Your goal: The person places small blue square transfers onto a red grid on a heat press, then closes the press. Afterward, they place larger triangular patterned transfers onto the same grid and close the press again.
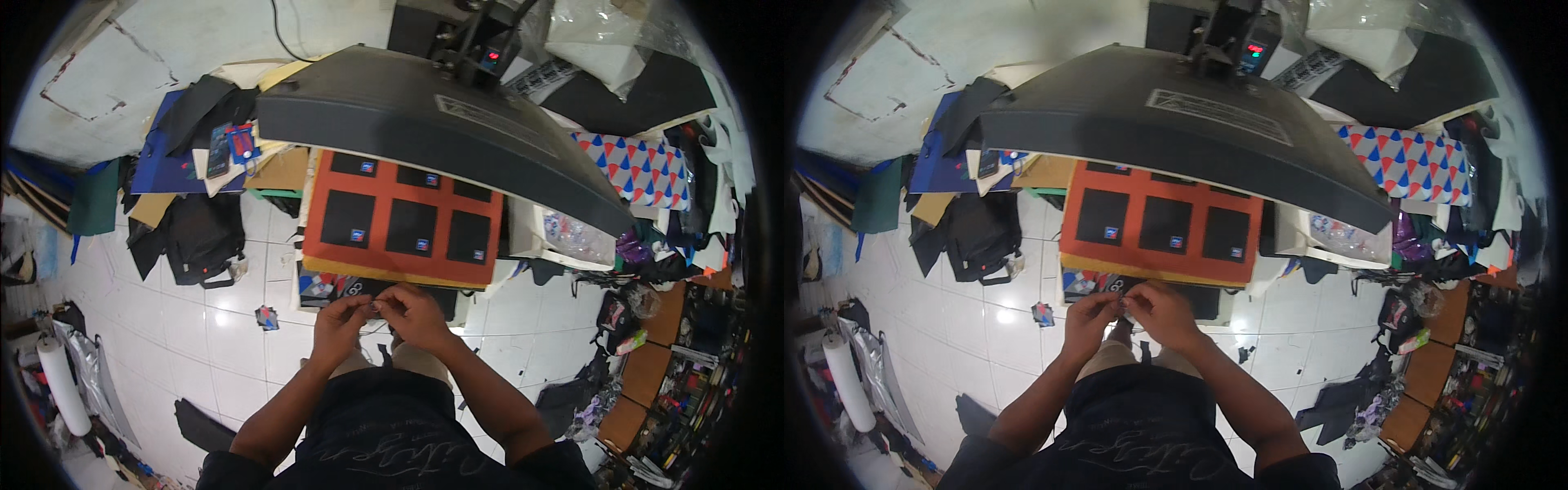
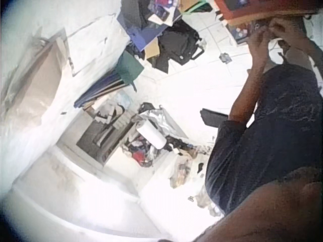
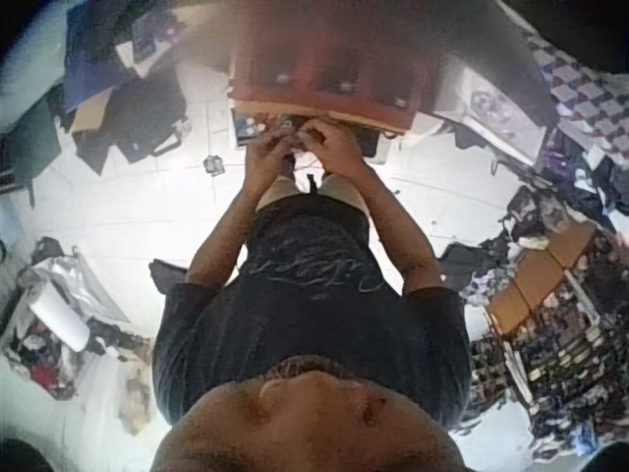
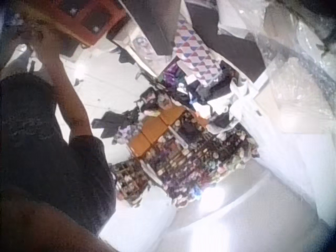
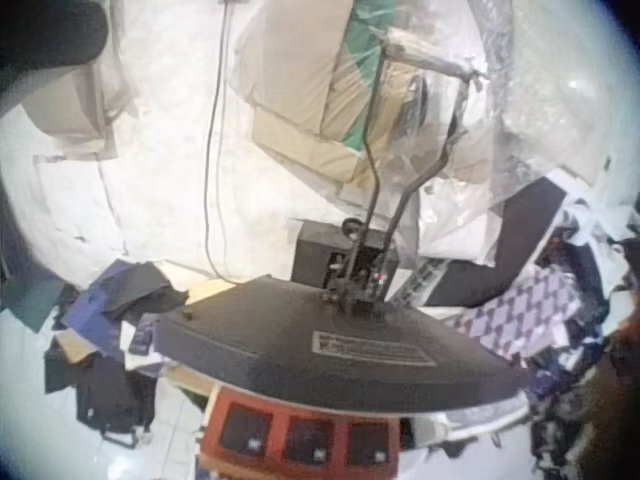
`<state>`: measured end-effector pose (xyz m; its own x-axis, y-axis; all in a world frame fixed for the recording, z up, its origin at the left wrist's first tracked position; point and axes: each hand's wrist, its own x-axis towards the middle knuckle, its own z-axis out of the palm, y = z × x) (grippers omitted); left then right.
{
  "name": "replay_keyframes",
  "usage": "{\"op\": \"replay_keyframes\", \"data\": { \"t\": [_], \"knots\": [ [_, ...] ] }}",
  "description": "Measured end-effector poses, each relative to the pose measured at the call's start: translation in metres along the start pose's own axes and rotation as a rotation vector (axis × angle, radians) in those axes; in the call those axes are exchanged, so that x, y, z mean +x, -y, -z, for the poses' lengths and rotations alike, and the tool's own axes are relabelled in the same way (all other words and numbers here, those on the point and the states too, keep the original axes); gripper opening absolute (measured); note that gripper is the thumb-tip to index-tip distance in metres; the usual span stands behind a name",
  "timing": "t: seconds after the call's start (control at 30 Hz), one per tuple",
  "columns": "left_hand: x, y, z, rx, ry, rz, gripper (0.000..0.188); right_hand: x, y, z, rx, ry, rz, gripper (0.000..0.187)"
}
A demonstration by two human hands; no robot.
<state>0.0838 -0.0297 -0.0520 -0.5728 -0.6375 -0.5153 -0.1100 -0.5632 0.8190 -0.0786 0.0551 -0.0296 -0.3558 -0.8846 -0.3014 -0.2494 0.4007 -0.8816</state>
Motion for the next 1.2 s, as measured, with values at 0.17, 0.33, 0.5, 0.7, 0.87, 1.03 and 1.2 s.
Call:
{"op": "replay_keyframes", "data": {
  "t": [0.17, 0.33, 0.5, 0.7, 0.87, 1.03, 1.2],
  "knots": [
    [0.002, 0.015, -0.011, 0.069, -0.025, -0.089, 0.03, 0.003, -0.015, 0.044, 0.004, 0.027, -0.076, 0.022],
    [-0.006, 0.035, 0.008, 0.173, -0.096, -0.077, 0.029, 0.074, -0.055, 0.16, -0.198, -0.159, -0.154, 0.016],
    [-0.018, 0.063, 0.036, 0.452, -0.174, 0.075, 0.031, 0.129, -0.159, 0.253, -0.922, -0.426, 0.384, 0.033],
    [-0.042, 0.106, 0.081, 0.606, -0.25, 0.176, 0.032, 0.154, -0.176, 0.266, -0.982, -0.561, 0.612, 0.034],
    [-0.049, 0.113, 0.093, 0.646, -0.272, 0.213, 0.033, 0.151, -0.184, 0.255, -0.948, -0.617, 0.718, 0.035],
    [-0.05, 0.127, 0.104, 0.658, -0.259, 0.218, 0.034, 0.146, -0.186, 0.245, -0.861, -0.637, 0.801, 0.031],
    [-0.045, 0.129, 0.105, 0.637, -0.226, 0.282, 0.033, 0.147, -0.197, 0.246, -0.906, -0.606, 0.759, 0.043]
  ]
}}
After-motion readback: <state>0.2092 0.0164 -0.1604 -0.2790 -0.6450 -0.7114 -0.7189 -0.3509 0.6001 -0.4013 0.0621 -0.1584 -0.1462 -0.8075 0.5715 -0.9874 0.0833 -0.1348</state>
